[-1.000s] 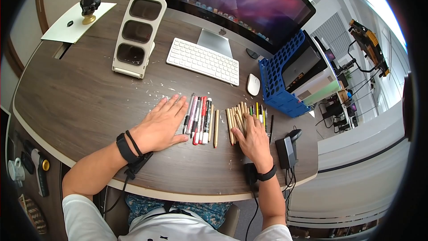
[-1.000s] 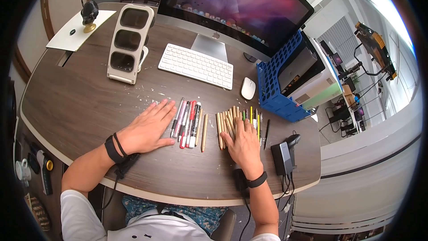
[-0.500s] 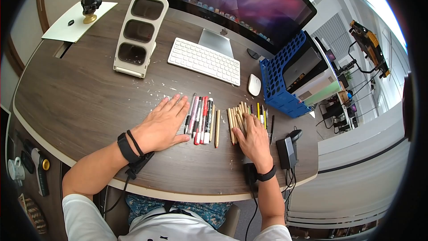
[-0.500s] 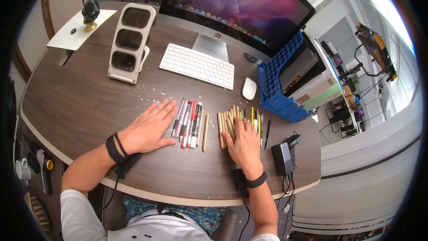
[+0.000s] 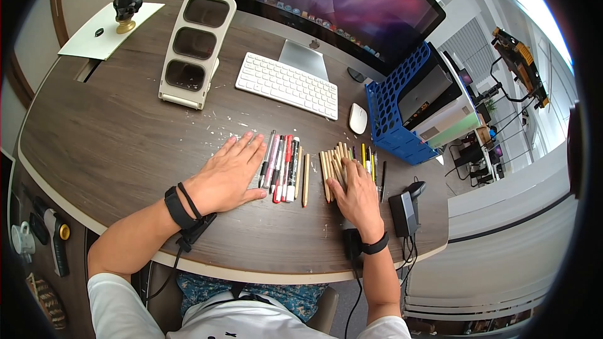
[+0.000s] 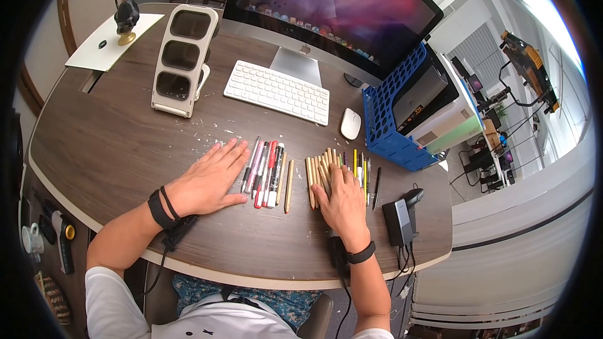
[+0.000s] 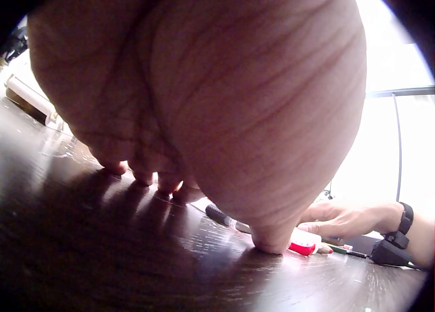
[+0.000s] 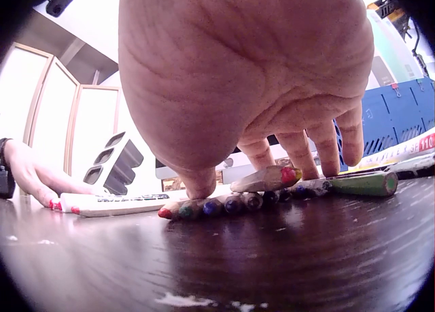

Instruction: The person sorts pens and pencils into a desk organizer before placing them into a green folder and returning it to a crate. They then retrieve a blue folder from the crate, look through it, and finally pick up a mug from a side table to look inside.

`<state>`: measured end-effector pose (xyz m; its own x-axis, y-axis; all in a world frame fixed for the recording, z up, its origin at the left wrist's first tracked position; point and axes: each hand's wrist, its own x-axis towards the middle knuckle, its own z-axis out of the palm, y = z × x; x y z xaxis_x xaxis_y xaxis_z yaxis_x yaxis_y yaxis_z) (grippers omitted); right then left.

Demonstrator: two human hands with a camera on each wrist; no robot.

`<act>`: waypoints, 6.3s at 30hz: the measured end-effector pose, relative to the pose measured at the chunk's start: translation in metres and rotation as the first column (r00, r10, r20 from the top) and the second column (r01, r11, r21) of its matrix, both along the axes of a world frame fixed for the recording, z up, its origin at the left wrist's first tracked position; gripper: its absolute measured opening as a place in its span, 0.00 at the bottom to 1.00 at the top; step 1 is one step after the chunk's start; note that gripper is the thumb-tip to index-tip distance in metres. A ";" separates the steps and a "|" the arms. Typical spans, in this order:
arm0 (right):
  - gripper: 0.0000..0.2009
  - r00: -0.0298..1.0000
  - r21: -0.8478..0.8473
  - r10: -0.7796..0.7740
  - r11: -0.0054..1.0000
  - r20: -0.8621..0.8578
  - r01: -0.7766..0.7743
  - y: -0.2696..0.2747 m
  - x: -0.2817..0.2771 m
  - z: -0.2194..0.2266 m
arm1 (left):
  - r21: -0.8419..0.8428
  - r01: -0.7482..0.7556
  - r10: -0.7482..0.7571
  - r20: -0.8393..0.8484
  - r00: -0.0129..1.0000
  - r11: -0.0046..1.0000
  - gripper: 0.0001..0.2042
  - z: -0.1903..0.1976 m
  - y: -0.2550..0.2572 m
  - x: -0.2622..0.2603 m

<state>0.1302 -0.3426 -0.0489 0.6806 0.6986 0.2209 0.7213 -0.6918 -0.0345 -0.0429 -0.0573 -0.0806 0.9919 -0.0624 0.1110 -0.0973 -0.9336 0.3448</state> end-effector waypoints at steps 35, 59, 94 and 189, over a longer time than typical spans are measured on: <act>0.31 1.000 0.040 0.015 0.999 -0.027 -0.013 0.001 0.000 0.001 | 0.005 0.001 -0.001 -0.003 1.000 1.000 0.47 -0.001 0.000 0.000; 0.32 0.999 0.060 0.010 0.998 -0.039 -0.008 0.001 0.001 0.001 | 0.012 -0.002 0.002 -0.051 0.999 1.000 0.48 0.003 0.000 0.000; 0.25 0.975 0.303 0.005 0.951 -0.221 0.064 -0.016 0.005 0.004 | -0.001 0.028 -0.028 -0.059 0.998 1.000 0.47 0.024 -0.003 0.001; 0.28 0.994 0.211 0.029 0.977 -0.109 -0.005 0.006 -0.011 0.006 | 0.026 0.004 -0.002 -0.069 0.998 1.000 0.48 0.012 0.000 -0.001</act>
